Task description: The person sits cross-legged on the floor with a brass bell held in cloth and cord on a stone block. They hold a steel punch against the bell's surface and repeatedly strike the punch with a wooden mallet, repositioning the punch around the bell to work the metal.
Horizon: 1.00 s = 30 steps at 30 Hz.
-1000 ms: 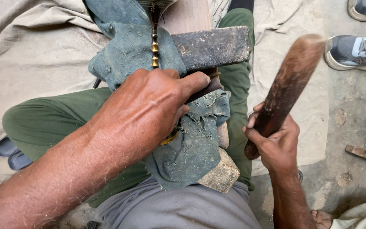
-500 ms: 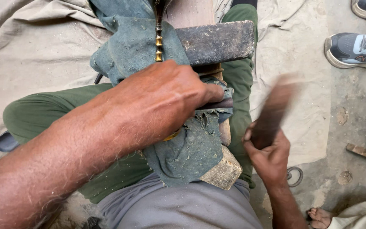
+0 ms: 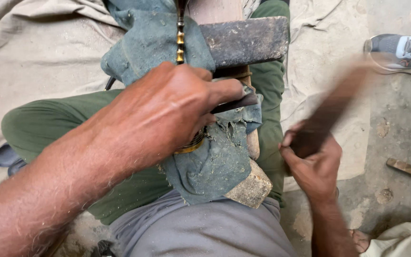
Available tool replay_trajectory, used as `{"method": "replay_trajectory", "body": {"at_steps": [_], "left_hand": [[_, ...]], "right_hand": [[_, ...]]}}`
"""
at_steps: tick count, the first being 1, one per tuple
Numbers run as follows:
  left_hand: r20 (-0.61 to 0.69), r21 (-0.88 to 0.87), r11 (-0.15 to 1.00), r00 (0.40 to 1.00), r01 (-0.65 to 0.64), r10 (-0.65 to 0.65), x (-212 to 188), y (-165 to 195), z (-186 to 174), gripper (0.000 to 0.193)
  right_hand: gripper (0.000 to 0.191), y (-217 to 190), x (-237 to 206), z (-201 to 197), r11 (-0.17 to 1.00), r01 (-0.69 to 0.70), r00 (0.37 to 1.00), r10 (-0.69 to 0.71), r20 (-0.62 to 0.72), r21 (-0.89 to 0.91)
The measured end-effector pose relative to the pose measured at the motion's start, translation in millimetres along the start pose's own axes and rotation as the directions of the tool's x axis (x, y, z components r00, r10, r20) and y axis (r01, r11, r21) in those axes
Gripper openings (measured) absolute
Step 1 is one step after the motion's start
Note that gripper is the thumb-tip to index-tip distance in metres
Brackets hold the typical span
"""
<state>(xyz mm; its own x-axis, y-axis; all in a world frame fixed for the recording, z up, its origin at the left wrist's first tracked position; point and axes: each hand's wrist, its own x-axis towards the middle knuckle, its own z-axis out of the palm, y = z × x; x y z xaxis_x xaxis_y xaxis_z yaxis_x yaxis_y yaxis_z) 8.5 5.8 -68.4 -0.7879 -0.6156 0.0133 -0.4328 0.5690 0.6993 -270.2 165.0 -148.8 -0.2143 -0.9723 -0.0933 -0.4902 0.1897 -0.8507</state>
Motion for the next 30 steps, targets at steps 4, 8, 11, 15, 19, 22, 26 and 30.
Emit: {"method": "replay_trajectory", "body": {"at_steps": [4,8,11,15,19,22,26,30], "left_hand": [[-0.133,0.007,1.0,0.991,0.017,-0.016,-12.2,-0.9,5.1,0.047],[-0.234,-0.027,0.997,0.969,0.07,-0.075,-26.6,-0.1,7.0,0.043],[-0.283,-0.076,0.989,0.949,0.124,-0.14,-32.7,3.5,11.6,0.04],[-0.368,-0.089,0.989,0.919,0.121,-0.145,-39.8,6.5,16.2,0.041],[-0.432,-0.153,0.967,0.866,0.205,-0.252,-45.5,8.1,24.4,0.043],[-0.511,-0.215,0.963,0.822,0.161,-0.251,-53.1,9.4,31.9,0.044],[-0.632,-0.251,0.959,0.729,0.13,-0.264,-58.4,14.2,45.3,0.043],[-0.707,-0.282,0.946,0.632,0.16,-0.317,-62.6,21.3,59.3,0.038]], "right_hand": [[0.041,-17.2,19.9,-15.9,0.967,-0.218,0.972,0.228,-0.057,0.134],[0.042,-33.2,34.1,-21.8,0.918,0.06,0.998,-0.058,-0.018,0.393],[0.039,-55.6,45.1,-32.8,0.936,0.09,0.993,-0.11,0.042,0.34],[0.034,-95.6,63.0,-42.7,0.86,0.241,0.961,-0.146,0.236,-0.449],[0.034,-131.8,78.8,-33.0,0.934,0.328,0.934,-0.298,0.195,-0.144],[0.025,-156.2,84.1,-34.2,0.669,0.411,0.906,-0.224,0.358,-0.619],[0.033,-174.9,85.5,-30.5,0.699,0.404,0.912,-0.26,0.317,-0.59],[0.028,-194.1,82.0,-34.1,0.399,0.595,0.799,-0.388,0.459,-0.697]]}}
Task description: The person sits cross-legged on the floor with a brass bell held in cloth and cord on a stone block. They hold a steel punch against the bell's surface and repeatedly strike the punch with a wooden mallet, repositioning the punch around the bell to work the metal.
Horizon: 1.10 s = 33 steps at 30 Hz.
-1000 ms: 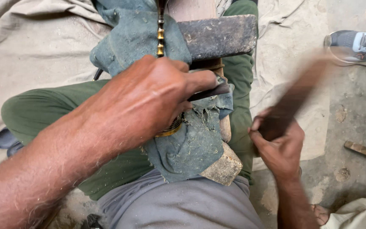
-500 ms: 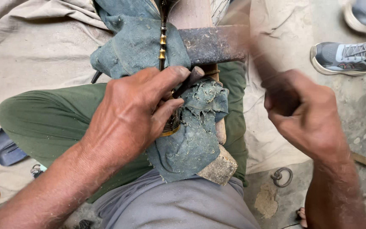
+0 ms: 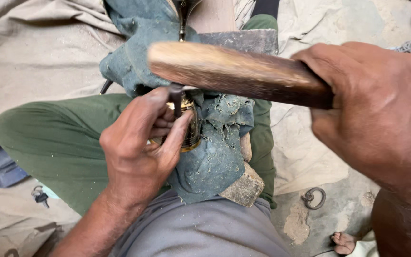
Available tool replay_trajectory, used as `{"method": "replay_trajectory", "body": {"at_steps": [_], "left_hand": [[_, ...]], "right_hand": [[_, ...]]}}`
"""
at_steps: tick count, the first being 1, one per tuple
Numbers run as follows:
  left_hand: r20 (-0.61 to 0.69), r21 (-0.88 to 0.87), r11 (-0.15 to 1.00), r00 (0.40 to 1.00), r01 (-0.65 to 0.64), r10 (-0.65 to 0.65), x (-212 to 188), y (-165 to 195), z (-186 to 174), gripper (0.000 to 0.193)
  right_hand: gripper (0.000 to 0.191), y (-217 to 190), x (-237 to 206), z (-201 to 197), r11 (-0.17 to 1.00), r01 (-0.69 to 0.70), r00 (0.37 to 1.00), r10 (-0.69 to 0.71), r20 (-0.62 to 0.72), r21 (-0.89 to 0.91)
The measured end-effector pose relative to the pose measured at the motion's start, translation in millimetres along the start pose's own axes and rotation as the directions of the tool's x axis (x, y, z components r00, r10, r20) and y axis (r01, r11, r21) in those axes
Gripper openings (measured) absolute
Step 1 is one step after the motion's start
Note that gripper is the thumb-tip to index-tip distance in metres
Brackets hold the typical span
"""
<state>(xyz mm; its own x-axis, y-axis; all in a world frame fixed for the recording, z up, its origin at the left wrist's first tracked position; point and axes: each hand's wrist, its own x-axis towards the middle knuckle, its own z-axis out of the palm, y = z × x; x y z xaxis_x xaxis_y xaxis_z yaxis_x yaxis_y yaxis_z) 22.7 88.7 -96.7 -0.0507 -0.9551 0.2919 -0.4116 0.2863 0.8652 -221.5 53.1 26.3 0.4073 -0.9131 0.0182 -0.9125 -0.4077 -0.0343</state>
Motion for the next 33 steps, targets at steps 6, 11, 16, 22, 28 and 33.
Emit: {"method": "replay_trajectory", "body": {"at_steps": [6,11,16,22,28,33], "left_hand": [[-0.115,-0.021,0.999,0.992,0.049,-0.052,-17.1,-7.9,7.7,0.037],[-0.182,0.022,1.0,0.983,-0.004,0.008,-17.5,-6.9,14.1,0.037],[-0.174,0.125,0.991,0.982,-0.053,0.075,-15.0,-1.7,12.3,0.034],[-0.227,-0.144,0.989,0.974,-0.019,-0.014,-18.5,10.8,-0.4,0.029],[-0.087,-0.374,0.906,0.965,0.2,-0.249,11.9,27.1,6.4,0.033],[0.055,-0.454,0.853,0.964,0.256,-0.26,6.4,8.6,-3.3,0.037]], "right_hand": [[0.035,-21.4,9.9,-18.2,0.989,0.07,0.997,-0.066,0.035,-0.131],[0.027,-30.1,19.7,-31.5,0.978,0.131,0.98,-0.103,-0.173,0.159],[0.037,-15.6,-1.3,-42.7,0.972,0.122,0.992,-0.124,0.002,-0.202],[0.024,27.8,-26.7,19.0,0.754,-0.274,0.929,0.369,-0.04,0.596],[0.043,39.2,-76.9,86.0,0.024,-0.265,0.851,0.476,0.222,0.964],[0.057,43.9,-111.0,145.5,-0.307,-0.376,0.742,0.466,0.483,0.874]]}}
